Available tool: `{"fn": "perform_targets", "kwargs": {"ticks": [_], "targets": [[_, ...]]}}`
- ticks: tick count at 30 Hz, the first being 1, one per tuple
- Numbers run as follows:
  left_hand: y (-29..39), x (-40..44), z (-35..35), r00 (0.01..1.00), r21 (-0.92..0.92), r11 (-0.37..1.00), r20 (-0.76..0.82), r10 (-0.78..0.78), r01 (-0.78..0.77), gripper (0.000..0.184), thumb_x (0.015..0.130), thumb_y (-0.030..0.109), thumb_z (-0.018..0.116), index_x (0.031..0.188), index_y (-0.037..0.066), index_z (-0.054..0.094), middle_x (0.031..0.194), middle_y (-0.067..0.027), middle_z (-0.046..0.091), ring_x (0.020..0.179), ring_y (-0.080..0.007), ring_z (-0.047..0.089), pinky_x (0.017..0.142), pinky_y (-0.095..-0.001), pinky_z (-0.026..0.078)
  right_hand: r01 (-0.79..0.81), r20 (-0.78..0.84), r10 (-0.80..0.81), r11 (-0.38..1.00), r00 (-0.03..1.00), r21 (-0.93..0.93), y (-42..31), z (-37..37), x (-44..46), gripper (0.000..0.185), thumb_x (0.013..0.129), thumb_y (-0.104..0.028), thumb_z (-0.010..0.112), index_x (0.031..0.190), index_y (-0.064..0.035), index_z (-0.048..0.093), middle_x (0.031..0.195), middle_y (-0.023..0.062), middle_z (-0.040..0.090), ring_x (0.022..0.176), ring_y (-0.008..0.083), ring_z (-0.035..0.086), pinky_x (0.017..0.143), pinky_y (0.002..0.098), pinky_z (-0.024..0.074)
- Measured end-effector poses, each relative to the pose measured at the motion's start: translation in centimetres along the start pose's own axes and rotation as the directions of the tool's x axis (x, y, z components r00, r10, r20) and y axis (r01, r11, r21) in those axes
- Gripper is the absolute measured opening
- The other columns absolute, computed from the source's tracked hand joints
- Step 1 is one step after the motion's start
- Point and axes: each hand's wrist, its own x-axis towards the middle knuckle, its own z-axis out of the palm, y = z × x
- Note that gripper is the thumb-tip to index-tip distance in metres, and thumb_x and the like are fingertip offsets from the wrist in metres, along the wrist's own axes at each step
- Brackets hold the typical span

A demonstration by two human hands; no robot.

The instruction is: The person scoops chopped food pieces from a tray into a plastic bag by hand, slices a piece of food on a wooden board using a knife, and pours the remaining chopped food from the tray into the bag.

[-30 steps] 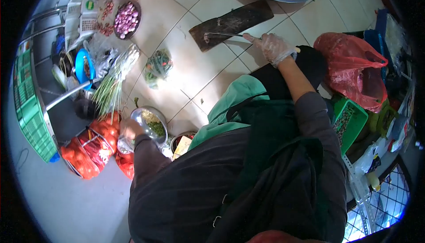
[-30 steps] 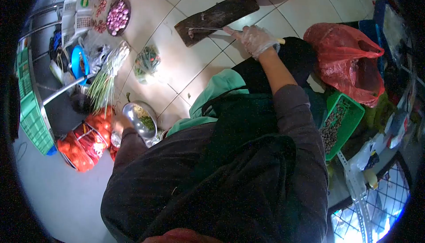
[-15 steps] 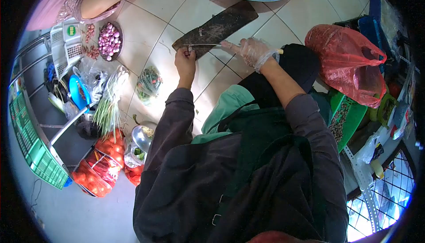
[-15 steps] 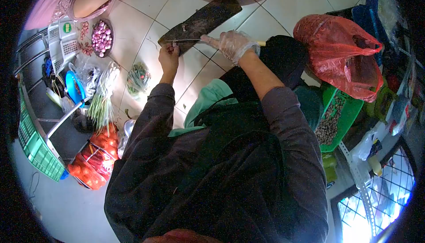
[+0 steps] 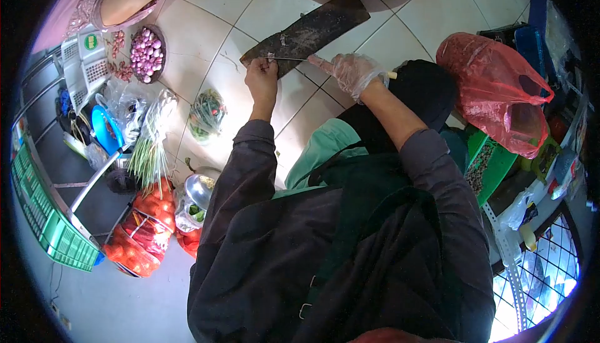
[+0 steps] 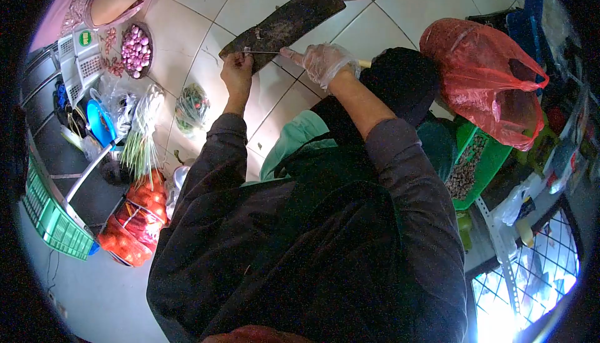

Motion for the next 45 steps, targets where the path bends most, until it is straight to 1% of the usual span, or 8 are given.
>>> {"fn": "perform_targets", "kwargs": {"ticks": [4, 10, 13, 22, 31, 35, 41, 45], "targets": [[-0.6, 0.2, 0.1, 1.0, 0.048, 0.999, 0.023, 0.021, -0.022, 0.016, 0.075, 0.014, 0.07, 0.081, 0.002, 0.061, 0.073, -0.0129, 0.06, 0.069, -0.0268, 0.061, 0.067, -0.0359, 0.049, 0.016, -0.098, -0.021, 0.999, 0.995, -0.044, -0.8, 1.5, 1.2, 0.079, 0.09, -0.016, 0.047, 0.151, -0.0215, -0.003, 0.086, 0.012, 0.062, 0.075, 0.0224, 0.066, 0.062, 0.0346, 0.0553], [-0.8, 0.4, 0.6, 1.0, 0.034, 0.999, -0.008, 0.025, -0.025, 0.017, 0.074, 0.013, 0.07, 0.083, 0.002, 0.062, 0.075, -0.0127, 0.06, 0.069, -0.0263, 0.06, 0.067, -0.0357, 0.049, -0.046, -0.068, 0.046, 0.999, 0.997, -0.003, -1.8, 1.6, 1.3, 0.075, 0.093, -0.016, 0.046, 0.15, -0.027, -0.002, 0.112, 0.0178, 0.061, 0.096, 0.03, 0.064, 0.078, 0.0387, 0.0545], [-0.8, 0.1, 0.6, 0.999, 0.024, 0.999, -0.035, 0.031, -0.031, 0.017, 0.074, 0.013, 0.071, 0.084, 0.002, 0.062, 0.076, -0.0122, 0.06, 0.069, -0.0248, 0.061, 0.067, -0.0345, 0.049, -0.005, -0.156, -0.001, 0.999, 0.988, -0.043, -0.8, 2.0, 0.7, 0.078, 0.091, -0.015, 0.047, 0.15, -0.0234, -0.004, 0.091, 0.014, 0.063, 0.081, 0.0244, 0.066, 0.063, 0.0378, 0.0559], [-1.1, -0.3, 0.3, 0.999, -0.039, 0.999, -0.009, -0.032, 0.032, 0.02, 0.074, 0.012, 0.071, 0.088, 0.002, 0.062, 0.079, -0.0109, 0.061, 0.069, -0.021, 0.062, 0.067, -0.0313, 0.05, -0.042, -0.154, 0.026, 0.993, 0.988, -0.106, -0.5, 1.1, 0.1, 0.075, 0.09, -0.016, 0.046, 0.151, -0.0276, 0.002, 0.083, 0.0115, 0.06, 0.072, 0.0226, 0.063, 0.056, 0.0362, 0.0539], [-1.6, -0.1, 0.5, 1.0, 0.049, 0.999, 0.009, 0.017, -0.017, 0.019, 0.072, 0.016, 0.07, 0.081, 0.001, 0.062, 0.073, -0.012, 0.061, 0.067, -0.0263, 0.06, 0.066, -0.0352, 0.05, -0.079, 0.041, 0.078, 0.996, 0.996, 0.032, -0.8, -0.5, 0.2, 0.071, 0.094, -0.021, 0.046, 0.151, -0.0272, 0.003, 0.099, 0.0137, 0.062, 0.086, 0.0243, 0.064, 0.074, 0.0345, 0.0537], [-1.3, -0.9, -0.4, 0.995, 0.149, 0.988, 0.096, 0.034, -0.048, 0.019, 0.073, 0.016, 0.07, 0.082, 0.001, 0.063, 0.072, -0.0116, 0.061, 0.067, -0.0253, 0.061, 0.066, -0.0346, 0.05, -0.062, -0.002, 0.062, 0.998, 0.998, -0.007, -0.7, -0.9, -0.3, 0.071, 0.094, -0.02, 0.047, 0.151, -0.0283, 0.004, 0.097, 0.0128, 0.062, 0.085, 0.0237, 0.064, 0.072, 0.0336, 0.0541], [-1.8, -0.8, -0.4, 0.993, -0.147, 0.982, 0.009, -0.118, 0.118, 0.018, 0.076, 0.014, 0.073, 0.081, 0.0, 0.063, 0.075, -0.0122, 0.064, 0.068, -0.0226, 0.062, 0.067, -0.0324, 0.05, -0.04, -0.039, 0.04, 0.999, 0.998, 0.011, -0.4, -0.3, 0.0, 0.074, 0.091, -0.014, 0.045, 0.15, -0.0287, 0.002, 0.094, 0.0127, 0.062, 0.082, 0.0238, 0.065, 0.065, 0.0346, 0.0553], [-1.2, -0.3, -0.1, 0.998, -0.006, 0.999, -0.025, -0.053, 0.053, 0.018, 0.076, 0.013, 0.073, 0.081, -0.001, 0.063, 0.076, -0.0125, 0.065, 0.069, -0.0214, 0.063, 0.066, -0.0316, 0.05, -0.011, -0.165, 0.013, 1.0, 0.986, 0.015, -0.3, 1.3, -0.1, 0.074, 0.092, -0.014, 0.044, 0.15, -0.0303, 0.002, 0.094, 0.0142, 0.062, 0.081, 0.0252, 0.066, 0.065, 0.0356, 0.0558]]}}
